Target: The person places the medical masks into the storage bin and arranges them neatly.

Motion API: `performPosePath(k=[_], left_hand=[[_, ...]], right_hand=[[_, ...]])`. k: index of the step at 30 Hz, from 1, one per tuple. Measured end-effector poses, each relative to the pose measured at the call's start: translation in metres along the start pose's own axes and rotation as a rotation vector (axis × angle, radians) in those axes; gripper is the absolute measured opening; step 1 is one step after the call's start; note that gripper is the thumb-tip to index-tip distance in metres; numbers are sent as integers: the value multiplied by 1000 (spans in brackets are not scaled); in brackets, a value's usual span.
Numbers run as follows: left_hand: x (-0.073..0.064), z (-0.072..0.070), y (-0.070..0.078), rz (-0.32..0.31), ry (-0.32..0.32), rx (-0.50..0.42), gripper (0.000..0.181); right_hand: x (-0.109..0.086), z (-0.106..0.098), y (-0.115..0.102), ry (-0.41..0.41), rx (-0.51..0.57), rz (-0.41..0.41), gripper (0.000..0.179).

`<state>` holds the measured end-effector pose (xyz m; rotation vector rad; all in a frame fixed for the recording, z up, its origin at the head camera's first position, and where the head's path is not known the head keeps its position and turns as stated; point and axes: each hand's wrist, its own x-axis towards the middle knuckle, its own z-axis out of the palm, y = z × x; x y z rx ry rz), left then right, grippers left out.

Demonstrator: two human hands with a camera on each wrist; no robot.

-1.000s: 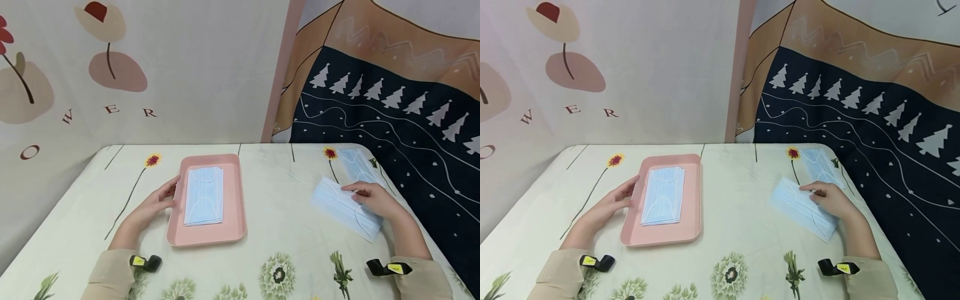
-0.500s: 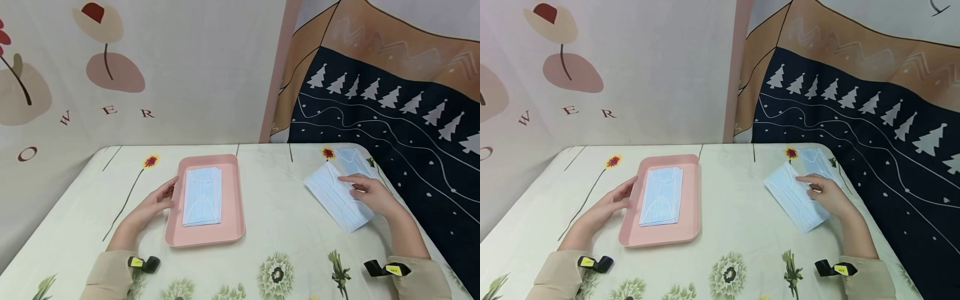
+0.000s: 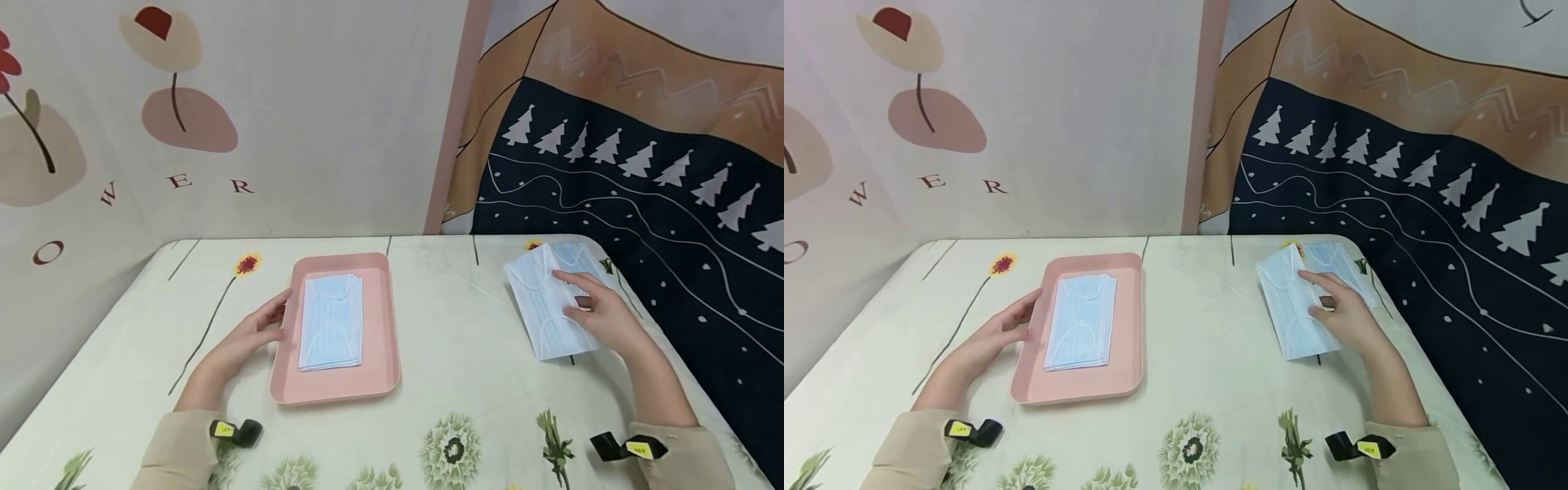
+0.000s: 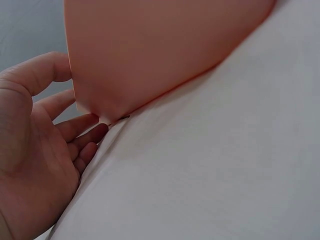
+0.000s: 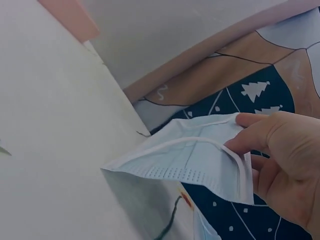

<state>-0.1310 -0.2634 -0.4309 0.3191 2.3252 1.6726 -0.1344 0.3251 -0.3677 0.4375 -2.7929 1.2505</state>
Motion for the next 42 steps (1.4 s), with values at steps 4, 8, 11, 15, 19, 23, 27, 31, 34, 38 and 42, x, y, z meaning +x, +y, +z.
performPosePath(k=[4,8,11,15,19,23,27,31,34,38,42], left_hand=[[0,0,1,-2,-1,9,74],[-1,0,2,-3,-3,5,73],[-1,-1,1,3,-6,-7,73],[-1,0,-2,2,-13,-10,72],[-1,0,-4,-2,-6,7,72],[-1,0,-4,-4,1,-3,73],[-1,-1,-4,4,-4,-15,74],[-2,-1,-4,10,-6,-21,74],[-2,-1,-4,12,-6,-22,73],[-2,-1,-3,-1,0,-14,73],[-2,-1,-2,-12,6,-14,74]], right_hand=[[2,8,-4,51,22,-47,65],[4,15,-9,92,19,-74,65],[6,21,-15,126,32,-82,66],[7,28,-24,152,81,-64,68],[12,36,-35,174,143,-28,71],[21,44,-50,191,204,4,73],[30,53,-67,203,262,27,72],[38,66,-82,197,323,40,71],[44,75,-93,177,367,41,70],[51,89,-107,140,412,48,69],[57,102,-118,110,452,44,68]])
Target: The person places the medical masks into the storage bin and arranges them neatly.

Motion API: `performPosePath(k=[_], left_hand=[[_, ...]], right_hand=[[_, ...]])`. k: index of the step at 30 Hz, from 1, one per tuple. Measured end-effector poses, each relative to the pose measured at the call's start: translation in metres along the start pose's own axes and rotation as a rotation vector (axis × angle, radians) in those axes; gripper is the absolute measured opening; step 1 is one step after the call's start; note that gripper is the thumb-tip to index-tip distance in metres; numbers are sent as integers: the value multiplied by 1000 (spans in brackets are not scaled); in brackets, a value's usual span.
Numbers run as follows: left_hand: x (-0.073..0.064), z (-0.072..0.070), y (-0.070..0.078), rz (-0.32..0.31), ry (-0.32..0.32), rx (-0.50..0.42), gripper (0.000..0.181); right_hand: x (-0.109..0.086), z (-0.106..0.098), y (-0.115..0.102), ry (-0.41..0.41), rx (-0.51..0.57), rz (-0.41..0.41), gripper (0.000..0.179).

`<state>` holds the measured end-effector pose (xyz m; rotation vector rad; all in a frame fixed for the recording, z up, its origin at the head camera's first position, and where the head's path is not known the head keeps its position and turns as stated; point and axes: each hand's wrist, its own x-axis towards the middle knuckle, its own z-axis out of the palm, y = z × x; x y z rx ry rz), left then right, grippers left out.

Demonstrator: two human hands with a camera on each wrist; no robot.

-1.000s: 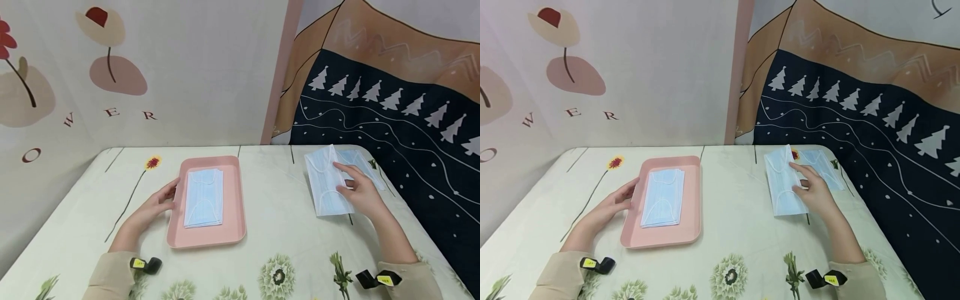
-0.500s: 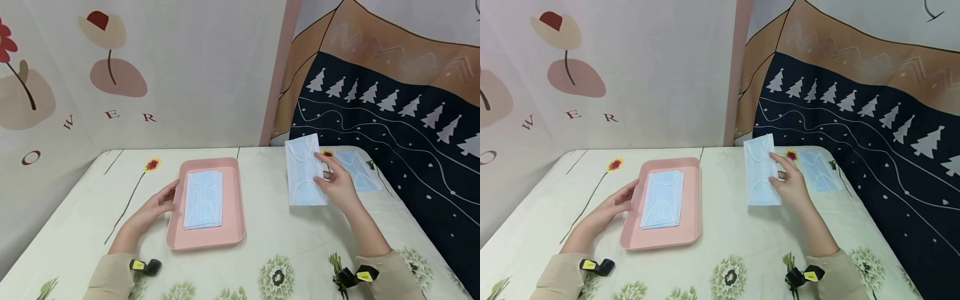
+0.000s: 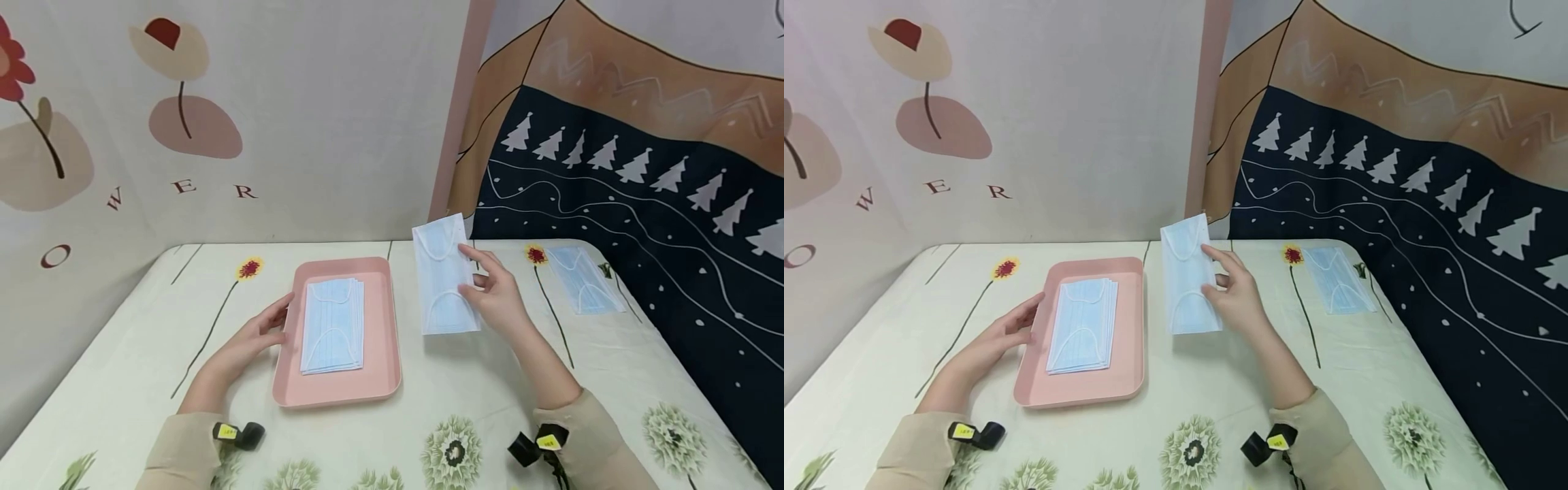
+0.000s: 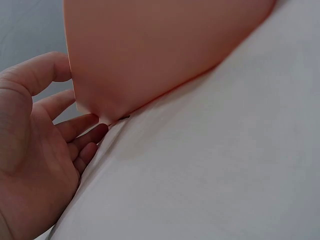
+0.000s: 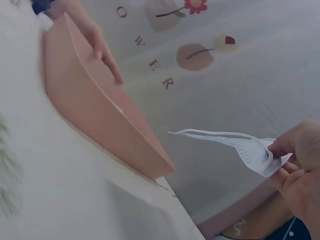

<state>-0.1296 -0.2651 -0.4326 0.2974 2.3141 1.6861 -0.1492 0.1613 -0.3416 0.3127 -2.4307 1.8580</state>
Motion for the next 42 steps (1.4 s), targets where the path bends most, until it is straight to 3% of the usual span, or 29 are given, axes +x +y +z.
performPosePath(k=[11,21,33,42], left_hand=[[2,1,1,1,-3,-1,75],[2,0,1,-5,-4,7,75],[2,0,3,6,-5,22,75],[2,0,2,17,-16,22,74]], right_hand=[[7,46,-3,-74,172,-40,70],[10,85,-4,-131,258,-14,68],[14,124,-2,-177,263,18,68],[18,152,4,-186,311,105,68]])
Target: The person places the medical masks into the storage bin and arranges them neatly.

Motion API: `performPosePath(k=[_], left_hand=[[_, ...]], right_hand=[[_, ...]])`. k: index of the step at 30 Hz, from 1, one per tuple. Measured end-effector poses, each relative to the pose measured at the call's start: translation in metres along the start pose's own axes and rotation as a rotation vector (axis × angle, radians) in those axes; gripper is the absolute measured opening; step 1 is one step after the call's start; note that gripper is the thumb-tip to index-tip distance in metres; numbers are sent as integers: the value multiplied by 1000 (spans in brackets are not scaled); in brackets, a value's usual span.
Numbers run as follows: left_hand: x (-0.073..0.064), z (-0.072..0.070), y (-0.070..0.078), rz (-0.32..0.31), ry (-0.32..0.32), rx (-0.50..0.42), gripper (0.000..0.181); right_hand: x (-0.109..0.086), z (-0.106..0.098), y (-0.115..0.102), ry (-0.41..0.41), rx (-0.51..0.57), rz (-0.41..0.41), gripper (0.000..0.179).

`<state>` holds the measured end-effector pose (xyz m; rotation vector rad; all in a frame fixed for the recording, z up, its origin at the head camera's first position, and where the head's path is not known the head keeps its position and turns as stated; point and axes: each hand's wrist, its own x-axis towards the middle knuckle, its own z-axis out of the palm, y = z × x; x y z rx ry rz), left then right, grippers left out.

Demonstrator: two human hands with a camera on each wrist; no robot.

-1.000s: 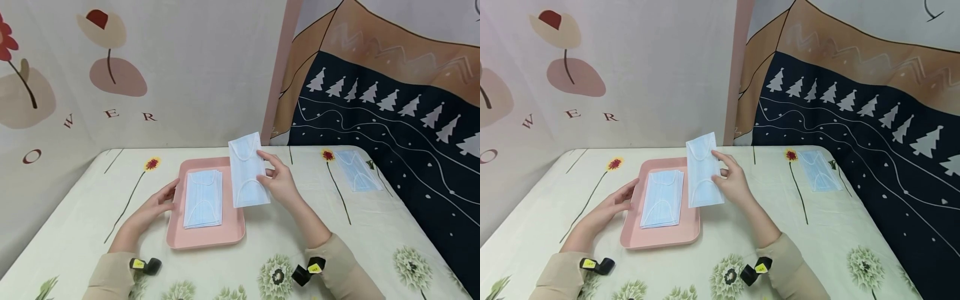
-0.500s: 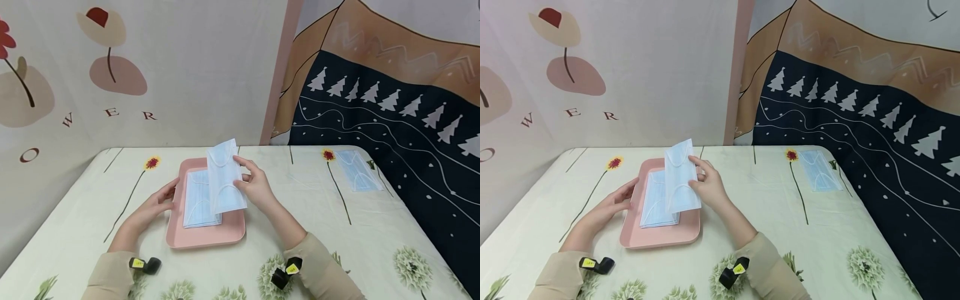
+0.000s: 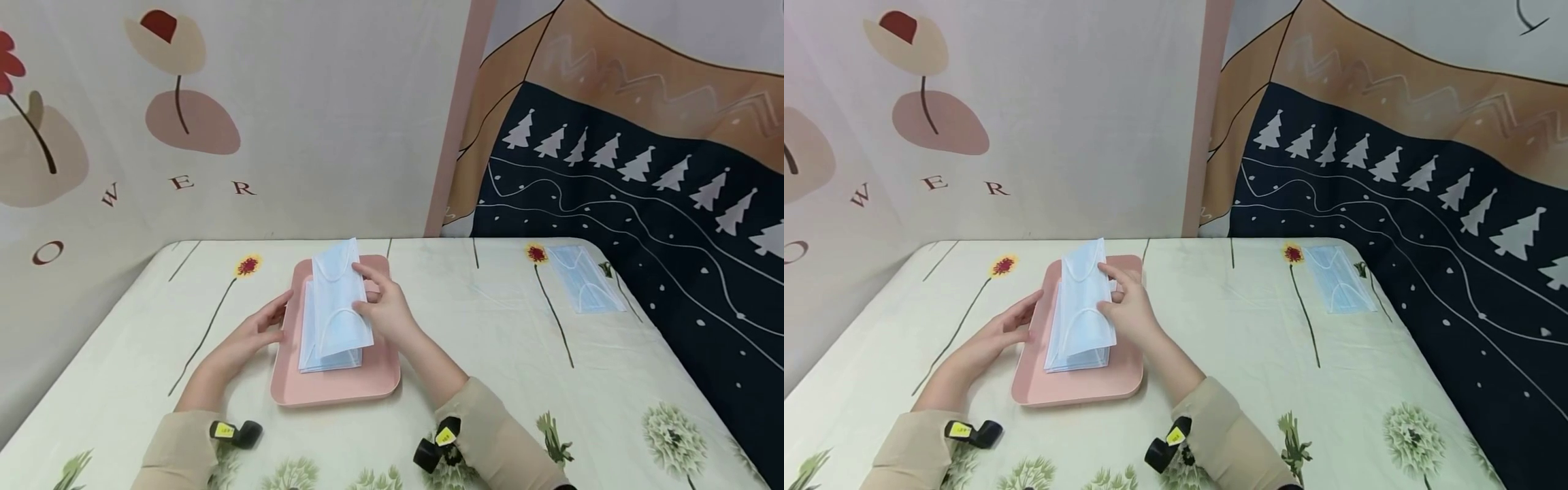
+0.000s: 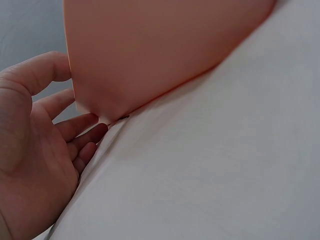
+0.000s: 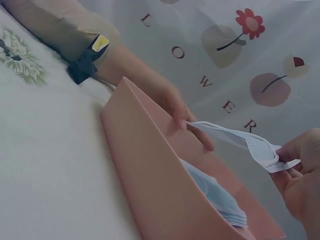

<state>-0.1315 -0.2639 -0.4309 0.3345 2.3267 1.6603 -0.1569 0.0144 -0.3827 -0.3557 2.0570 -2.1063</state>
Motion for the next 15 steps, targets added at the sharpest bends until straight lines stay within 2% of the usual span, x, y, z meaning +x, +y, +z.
performPosePath(k=[7,15], left_hand=[[-1,0,0,16,-6,-8,74],[0,0,1,16,-6,-4,75]], right_hand=[[8,16,7,3,9,19,68],[14,29,17,27,-129,36,67]])
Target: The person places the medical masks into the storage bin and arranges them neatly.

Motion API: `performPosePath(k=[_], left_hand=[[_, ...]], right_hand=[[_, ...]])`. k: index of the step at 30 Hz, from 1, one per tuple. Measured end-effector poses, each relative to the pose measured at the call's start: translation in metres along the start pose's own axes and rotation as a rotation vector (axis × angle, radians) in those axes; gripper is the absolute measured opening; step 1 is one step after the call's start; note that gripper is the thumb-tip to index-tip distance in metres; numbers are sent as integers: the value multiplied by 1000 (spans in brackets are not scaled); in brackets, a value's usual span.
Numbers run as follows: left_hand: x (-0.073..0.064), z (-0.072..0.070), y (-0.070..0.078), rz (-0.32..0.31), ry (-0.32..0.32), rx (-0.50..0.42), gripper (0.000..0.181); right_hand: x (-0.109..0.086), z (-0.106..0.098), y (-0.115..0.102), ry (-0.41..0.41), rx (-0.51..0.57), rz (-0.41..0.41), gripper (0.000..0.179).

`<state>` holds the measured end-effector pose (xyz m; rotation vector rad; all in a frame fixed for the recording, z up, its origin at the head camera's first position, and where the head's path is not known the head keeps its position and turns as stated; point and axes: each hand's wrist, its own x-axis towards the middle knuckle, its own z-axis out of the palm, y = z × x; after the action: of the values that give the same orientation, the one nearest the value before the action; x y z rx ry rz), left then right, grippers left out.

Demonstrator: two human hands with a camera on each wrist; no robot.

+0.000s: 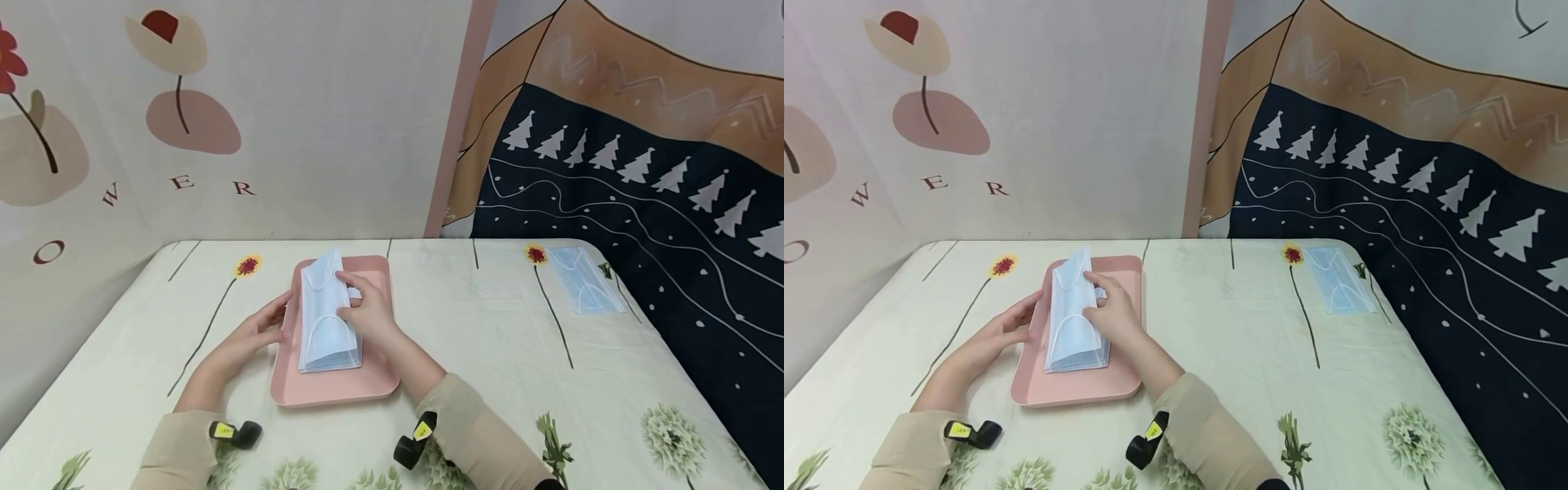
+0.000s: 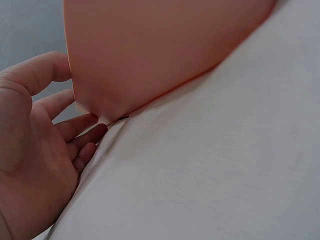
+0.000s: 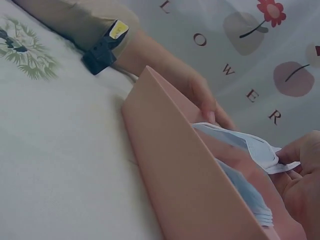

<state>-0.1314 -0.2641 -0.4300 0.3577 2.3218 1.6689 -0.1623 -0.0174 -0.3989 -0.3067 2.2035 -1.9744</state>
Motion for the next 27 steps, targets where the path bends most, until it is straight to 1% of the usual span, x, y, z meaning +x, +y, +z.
performPosePath(k=[7,17,21,27], left_hand=[[0,0,1,-3,2,-18,74],[0,0,1,-11,7,-5,72],[1,0,-1,-16,6,-1,73],[1,0,-1,-19,10,3,73]], right_hand=[[7,8,7,7,-71,10,66],[7,8,11,19,-201,-13,63],[6,7,11,27,-279,-23,63],[6,5,10,43,-436,-16,61]])
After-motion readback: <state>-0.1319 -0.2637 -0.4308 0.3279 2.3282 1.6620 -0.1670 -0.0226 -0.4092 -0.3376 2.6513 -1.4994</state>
